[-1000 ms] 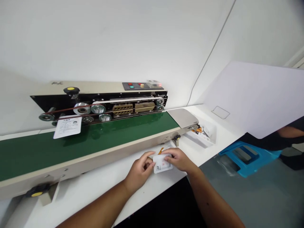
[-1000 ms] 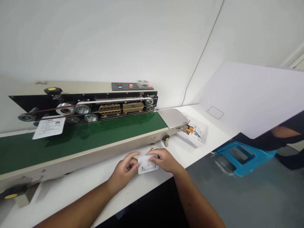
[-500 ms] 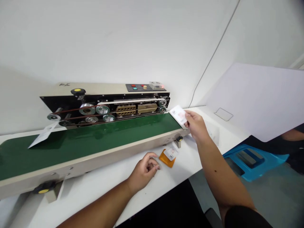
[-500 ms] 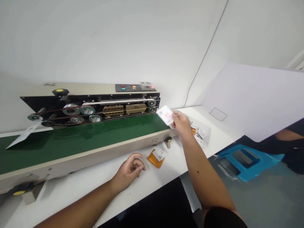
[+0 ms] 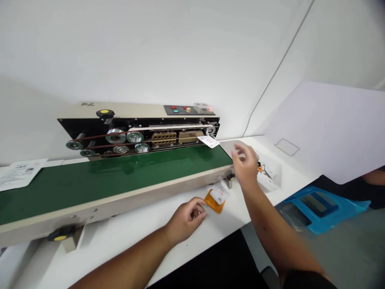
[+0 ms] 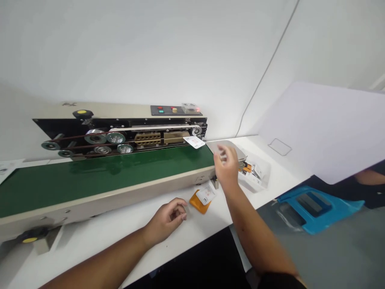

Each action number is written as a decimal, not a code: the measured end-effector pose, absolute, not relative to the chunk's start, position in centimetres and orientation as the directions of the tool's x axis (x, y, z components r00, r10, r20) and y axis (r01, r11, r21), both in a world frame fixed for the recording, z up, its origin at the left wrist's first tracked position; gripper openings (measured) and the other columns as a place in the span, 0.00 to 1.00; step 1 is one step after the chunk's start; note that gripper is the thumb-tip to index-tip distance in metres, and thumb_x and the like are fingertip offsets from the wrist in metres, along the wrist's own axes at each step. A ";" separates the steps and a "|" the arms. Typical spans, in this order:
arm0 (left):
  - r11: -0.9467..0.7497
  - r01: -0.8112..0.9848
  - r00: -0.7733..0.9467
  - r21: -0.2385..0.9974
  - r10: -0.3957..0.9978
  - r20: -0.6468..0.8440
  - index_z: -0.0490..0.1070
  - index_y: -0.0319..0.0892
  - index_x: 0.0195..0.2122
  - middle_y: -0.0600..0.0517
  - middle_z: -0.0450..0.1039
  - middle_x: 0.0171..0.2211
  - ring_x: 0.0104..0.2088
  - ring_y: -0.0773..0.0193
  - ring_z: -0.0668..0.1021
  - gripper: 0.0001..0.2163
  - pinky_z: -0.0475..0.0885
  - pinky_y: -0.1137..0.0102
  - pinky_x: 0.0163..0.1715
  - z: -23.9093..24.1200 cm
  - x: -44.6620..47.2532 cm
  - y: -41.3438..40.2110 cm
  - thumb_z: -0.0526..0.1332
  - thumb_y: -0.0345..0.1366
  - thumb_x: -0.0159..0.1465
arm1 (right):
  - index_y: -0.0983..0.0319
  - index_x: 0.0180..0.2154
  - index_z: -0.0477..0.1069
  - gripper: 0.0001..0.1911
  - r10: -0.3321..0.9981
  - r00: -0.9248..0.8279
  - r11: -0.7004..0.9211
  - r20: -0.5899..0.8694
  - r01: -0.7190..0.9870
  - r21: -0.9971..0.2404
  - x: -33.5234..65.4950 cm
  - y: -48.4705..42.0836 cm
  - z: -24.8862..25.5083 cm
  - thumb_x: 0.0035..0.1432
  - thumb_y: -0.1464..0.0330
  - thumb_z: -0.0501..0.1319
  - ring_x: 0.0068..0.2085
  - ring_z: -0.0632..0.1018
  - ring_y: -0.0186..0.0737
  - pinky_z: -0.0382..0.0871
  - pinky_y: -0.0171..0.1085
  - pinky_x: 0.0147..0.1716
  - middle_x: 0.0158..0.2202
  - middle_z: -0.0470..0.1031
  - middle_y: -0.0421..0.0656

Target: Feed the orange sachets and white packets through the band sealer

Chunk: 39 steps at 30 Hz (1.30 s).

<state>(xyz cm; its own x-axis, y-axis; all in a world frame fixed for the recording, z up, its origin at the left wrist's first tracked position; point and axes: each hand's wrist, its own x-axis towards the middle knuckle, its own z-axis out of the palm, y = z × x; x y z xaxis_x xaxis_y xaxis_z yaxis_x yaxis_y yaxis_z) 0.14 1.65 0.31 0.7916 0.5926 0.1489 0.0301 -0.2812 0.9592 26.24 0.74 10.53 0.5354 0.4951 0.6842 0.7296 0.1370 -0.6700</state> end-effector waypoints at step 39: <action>-0.370 0.197 0.748 0.908 0.655 0.105 0.72 0.45 0.51 0.57 0.64 0.27 0.27 0.64 0.69 0.12 0.63 0.71 0.29 0.4 0.7 1.9 0.61 0.40 0.68 | 0.56 0.58 0.75 0.22 0.967 -0.071 0.248 0.243 0.467 -0.849 23.0 -7.8 1.0 0.63 0.64 0.65 0.45 0.79 0.44 0.74 0.40 0.43 0.49 0.77 0.48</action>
